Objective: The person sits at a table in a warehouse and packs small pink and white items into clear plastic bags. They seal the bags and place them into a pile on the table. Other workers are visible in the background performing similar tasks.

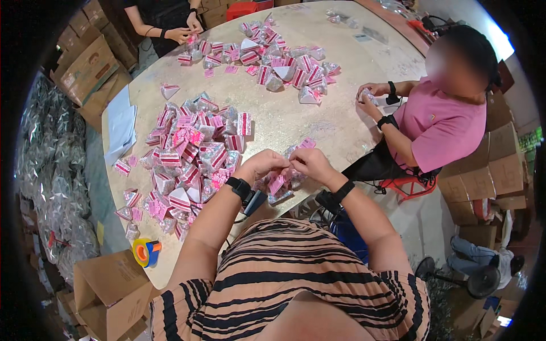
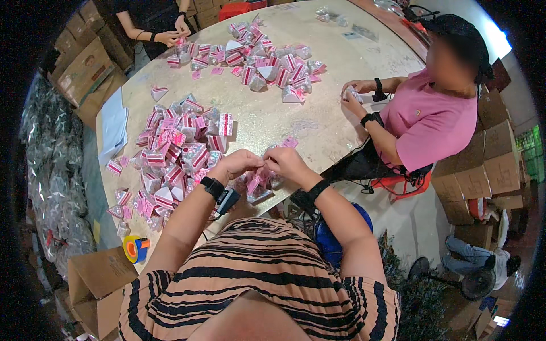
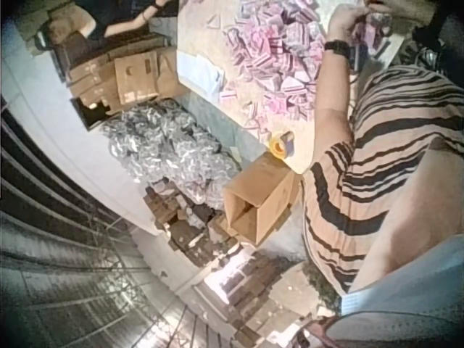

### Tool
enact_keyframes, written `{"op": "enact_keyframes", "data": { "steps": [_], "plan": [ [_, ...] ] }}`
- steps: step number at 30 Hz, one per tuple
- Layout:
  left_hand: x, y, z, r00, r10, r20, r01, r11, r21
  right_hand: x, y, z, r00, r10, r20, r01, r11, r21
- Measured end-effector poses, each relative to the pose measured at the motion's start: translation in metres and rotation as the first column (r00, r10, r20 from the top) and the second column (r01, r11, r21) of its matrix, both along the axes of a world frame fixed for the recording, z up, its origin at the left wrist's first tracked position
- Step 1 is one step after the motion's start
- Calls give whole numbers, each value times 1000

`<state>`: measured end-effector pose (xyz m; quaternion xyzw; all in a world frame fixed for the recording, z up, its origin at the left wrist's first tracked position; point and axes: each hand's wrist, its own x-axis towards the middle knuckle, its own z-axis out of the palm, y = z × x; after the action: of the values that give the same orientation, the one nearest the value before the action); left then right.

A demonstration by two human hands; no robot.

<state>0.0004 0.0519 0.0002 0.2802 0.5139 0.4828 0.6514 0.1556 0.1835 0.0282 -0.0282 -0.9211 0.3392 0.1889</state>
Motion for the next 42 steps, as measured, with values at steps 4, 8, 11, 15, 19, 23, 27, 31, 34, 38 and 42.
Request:
{"op": "enact_keyframes", "data": {
  "steps": [4, 8, 11, 15, 19, 23, 27, 31, 34, 38, 42],
  "plan": [
    [2, -2, 11, 998, 66, -3, -66, 997, -46, 5, -4, 0, 992, -120, 32, 122, 989, -79],
    [11, -7, 12, 970, 234, 67, -228, 970, -84, 3, -7, 3, 987, -145, -63, 144, 989, -14],
    [12, -9, 22, 947, 262, 184, -230, 957, -177, -2, -6, 10, 974, -156, -162, 169, 983, 68],
    [21, -13, 37, 976, 216, 22, -215, 976, -31, -8, 1, 20, 961, -167, -220, 193, 976, 99],
    [24, -13, 62, 903, 362, -231, -310, 922, 232, -15, 1, 60, 908, -186, -375, 231, 970, 81],
    [27, -12, 106, 864, 390, -318, -276, 895, 350, -21, 16, 86, 869, -311, -386, 266, 950, -165],
    [20, -16, 132, 930, 361, -75, -332, 909, 252, -27, 16, 107, 865, -290, -409, 225, 953, -201],
    [22, -11, 142, 893, 416, -170, -362, 890, 278, -39, 22, 87, 875, -289, -388, 138, 918, -372],
    [12, -18, 130, 795, 510, -329, -386, 843, 374, -43, 11, 89, 922, -209, -325, 67, 914, -399],
    [2, -33, 165, 657, 701, -279, -563, 702, 436, -45, -2, 85, 952, -96, -290, -5, 944, -329],
    [-21, -59, 236, 372, 922, -108, -691, 353, 631, -43, 0, 66, 941, -215, -260, 96, 909, -405]
  ]
}}
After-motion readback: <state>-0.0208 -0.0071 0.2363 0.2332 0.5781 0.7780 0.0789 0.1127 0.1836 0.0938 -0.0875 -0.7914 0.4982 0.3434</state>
